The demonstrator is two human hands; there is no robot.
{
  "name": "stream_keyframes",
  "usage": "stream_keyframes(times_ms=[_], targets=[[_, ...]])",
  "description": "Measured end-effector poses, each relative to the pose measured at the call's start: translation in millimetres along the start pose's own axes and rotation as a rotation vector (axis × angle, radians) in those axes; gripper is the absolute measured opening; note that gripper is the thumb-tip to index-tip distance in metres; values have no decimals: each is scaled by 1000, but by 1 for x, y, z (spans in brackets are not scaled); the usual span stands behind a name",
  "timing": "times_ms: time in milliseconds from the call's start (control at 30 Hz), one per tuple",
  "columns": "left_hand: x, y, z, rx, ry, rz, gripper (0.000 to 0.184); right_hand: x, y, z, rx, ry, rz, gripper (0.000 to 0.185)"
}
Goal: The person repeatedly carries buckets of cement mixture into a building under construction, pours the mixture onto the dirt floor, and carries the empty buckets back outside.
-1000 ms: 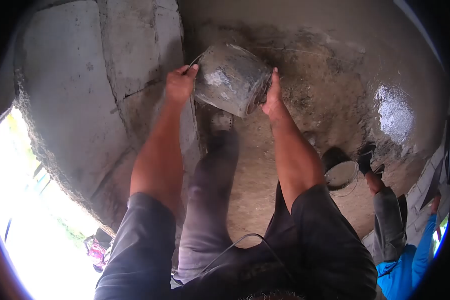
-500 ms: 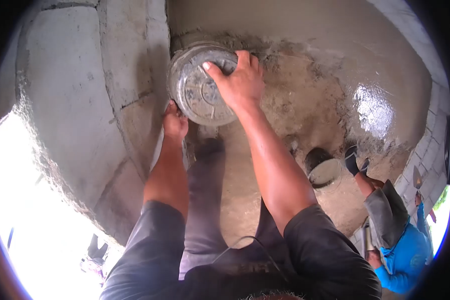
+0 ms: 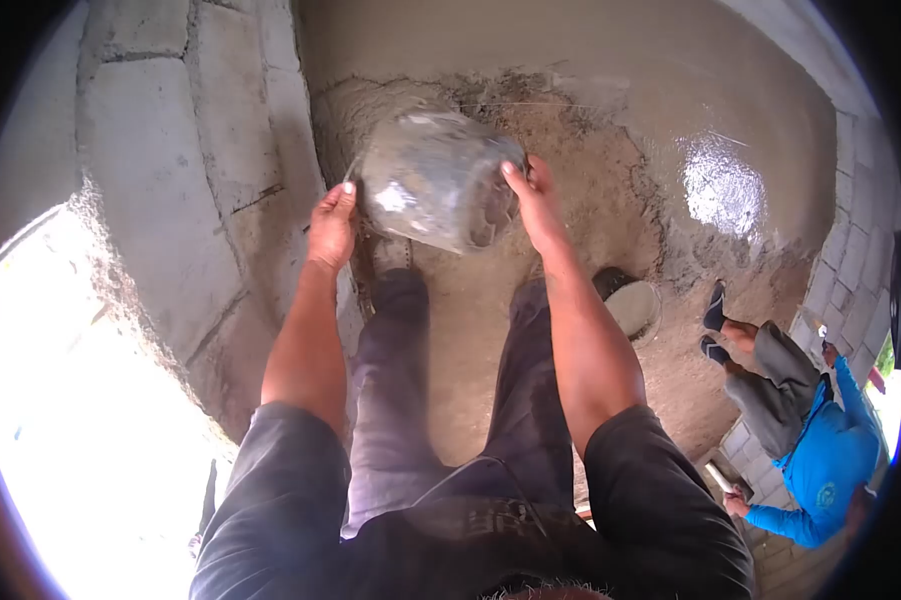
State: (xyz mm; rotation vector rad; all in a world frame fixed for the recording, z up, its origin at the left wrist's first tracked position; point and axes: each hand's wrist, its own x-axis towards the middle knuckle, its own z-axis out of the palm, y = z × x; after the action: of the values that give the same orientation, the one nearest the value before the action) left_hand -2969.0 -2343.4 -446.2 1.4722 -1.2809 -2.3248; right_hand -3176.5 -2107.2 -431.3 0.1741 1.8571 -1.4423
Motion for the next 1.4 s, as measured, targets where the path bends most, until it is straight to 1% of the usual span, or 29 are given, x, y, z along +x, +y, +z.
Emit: stream_keyframes(times_ms=[33,67,100,167,233,267,300,367,467,533,633,733,767,800,867,933,967,1033,1067,1100,1133,1200,1233,1267,1333,1367,1400], targets=[[-4,4,5,136,-28,2,30,-1,33,-22,46,57,26,69],[-19,17,31,257,-87,13,28,-10,58,-50,13,59,130,71],[-35,31,57,511,-110,32,30,-27,75,-79,-24,61,236,72],[-48,13,87,672,-225,72,32,-71,84,-121,61,75,477,66],[-66,-13,116,888,-252,-106,33,-110,124,-166,58,101,505,61],[-72,-29,125,930,-249,-197,31,-132,124,-187,35,104,521,58],[-76,-60,121,990,-217,-41,26,-154,124,-205,12,108,536,56],[-102,-81,122,1188,-32,127,28,-197,129,-246,-33,114,560,51],[-131,-85,104,1120,107,35,30,-246,144,-320,-98,130,540,45],[-131,-92,74,1231,126,19,30,-289,140,-351,-143,142,496,43],[-131,-80,43,1370,94,-57,29,-371,135,-380,-72,314,504,41],[-122,-106,-7,1562,35,-161,24,-445,141,-392,-92,504,520,41],[-114,-121,-36,1726,-147,-98,21,-457,146,-395,-97,578,517,41],[-105,-143,-70,1883,-347,-29,19,-470,150,-398,-121,601,523,41],[-111,-161,-77,1826,-560,-117,13,-484,156,-406,-113,587,469,41],[-133,-161,-47,1811,-652,-239,14,-491,158,-418,-143,625,435,41],[-140,-169,-38,1996,-730,-188,16,-484,161,-427,-177,637,422,42],[-143,-215,-66,2017,-780,-15,19,-473,174,-447,-135,667,398,42],[-159,-216,-36,2022,-674,-203,21,-464,176,-458,-121,660,389,42],[-182,-199,11,2020,-551,-389,24,-454,182,-466,-102,645,376,43],[-197,-191,45,2012,-415,-578,27,-447,195,-477,-53,612,316,42],[-196,-215,51,2221,-725,-531,31,-431,222,-493,-65,578,216,40],[-198,-222,65,2323,-897,-501,34,-428,235,-501,-64,569,169,39],[-202,-234,82,2259,-739,-455,35,-432,247,-509,-58,550,183,38],[-203,-244,153,2113,-409,-341,38,-423,250,-523,-37,497,183,37],[-194,-268,173,2007,-460,-216,39,-420,261,-530,43,509,195,37],[-208,-265,257,1792,-477,-366,36,-422,274,-536,121,521,207,37]])
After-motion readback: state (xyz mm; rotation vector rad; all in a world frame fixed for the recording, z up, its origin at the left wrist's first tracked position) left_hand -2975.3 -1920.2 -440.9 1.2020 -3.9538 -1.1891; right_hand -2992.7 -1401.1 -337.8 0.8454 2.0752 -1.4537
